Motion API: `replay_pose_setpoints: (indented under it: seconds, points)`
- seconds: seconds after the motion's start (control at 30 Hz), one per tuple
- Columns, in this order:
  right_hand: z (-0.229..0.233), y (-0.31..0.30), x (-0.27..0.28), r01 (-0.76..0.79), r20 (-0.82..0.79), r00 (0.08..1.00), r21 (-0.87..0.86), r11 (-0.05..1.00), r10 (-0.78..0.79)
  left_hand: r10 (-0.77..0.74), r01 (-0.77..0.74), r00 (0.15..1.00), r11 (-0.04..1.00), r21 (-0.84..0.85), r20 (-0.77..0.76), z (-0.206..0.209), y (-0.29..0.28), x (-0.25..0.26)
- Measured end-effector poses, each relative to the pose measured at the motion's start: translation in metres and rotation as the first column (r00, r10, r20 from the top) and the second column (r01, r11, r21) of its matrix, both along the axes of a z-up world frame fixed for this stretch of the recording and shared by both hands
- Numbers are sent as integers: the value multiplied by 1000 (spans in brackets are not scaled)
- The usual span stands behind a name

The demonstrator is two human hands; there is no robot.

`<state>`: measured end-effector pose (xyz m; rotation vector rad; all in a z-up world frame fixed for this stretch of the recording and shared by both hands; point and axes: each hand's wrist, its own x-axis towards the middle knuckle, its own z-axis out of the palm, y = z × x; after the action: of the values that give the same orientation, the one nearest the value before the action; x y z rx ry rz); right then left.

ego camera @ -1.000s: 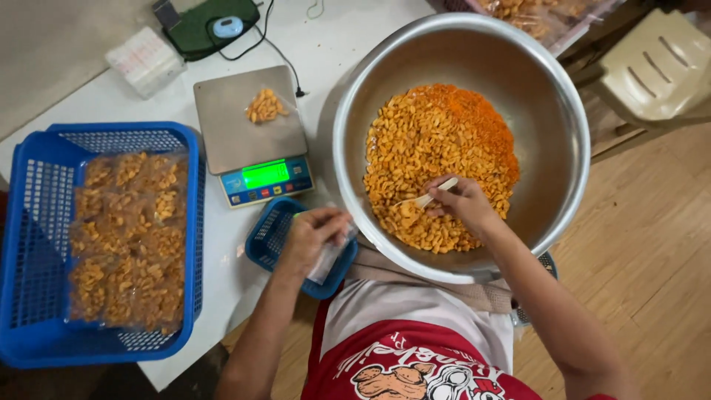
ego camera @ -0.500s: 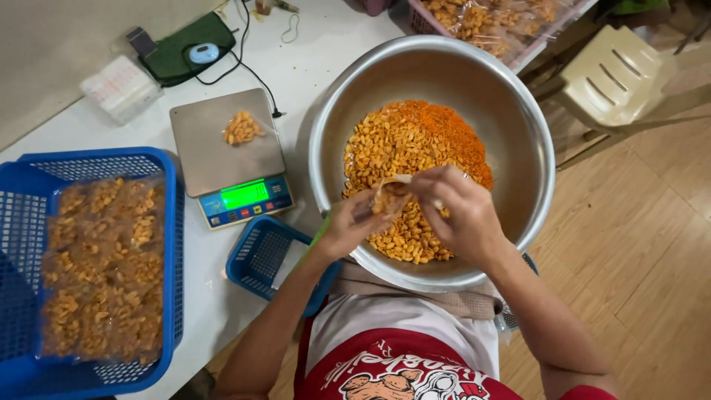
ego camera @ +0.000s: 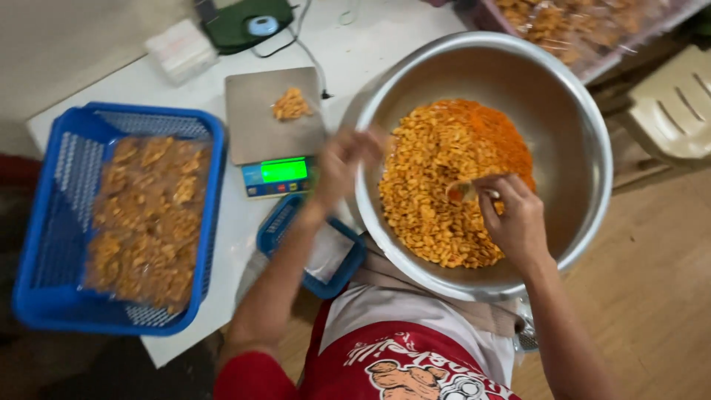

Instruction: Scooping snack mixture from a large metal bowl into small plastic bags, weighing them, and placing them into a storage crate.

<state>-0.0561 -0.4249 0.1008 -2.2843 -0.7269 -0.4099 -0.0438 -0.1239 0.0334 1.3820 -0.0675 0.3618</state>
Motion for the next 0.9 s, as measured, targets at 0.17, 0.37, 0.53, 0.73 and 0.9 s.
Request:
replay_pose_setpoints:
  seconds: [0.17, 0.37, 0.53, 0.73, 0.9]
  points:
    - [-34, 16, -8, 7, -258, 965, -122, 993, -39, 417, -377, 907, 745, 550, 56, -9, 142, 40]
    - [-52, 13, -13, 63, -496, 864, -69, 996, -89, 349, -442, 858, 129, 887, 377, -43, 138, 28]
    - [-23, 3, -9, 238, -558, 808, 12, 971, -191, 290, -577, 791, 66, 814, 538, -56, 137, 43]
    - [-14, -11, -5, 362, -546, 833, 411, 837, -92, 371, -368, 929, 919, 140, 5, 29, 73, 8]
    - [1, -15, -2, 364, -479, 872, 499, 787, -100, -502, 468, 863, 836, -287, -54, 48, -4, -47]
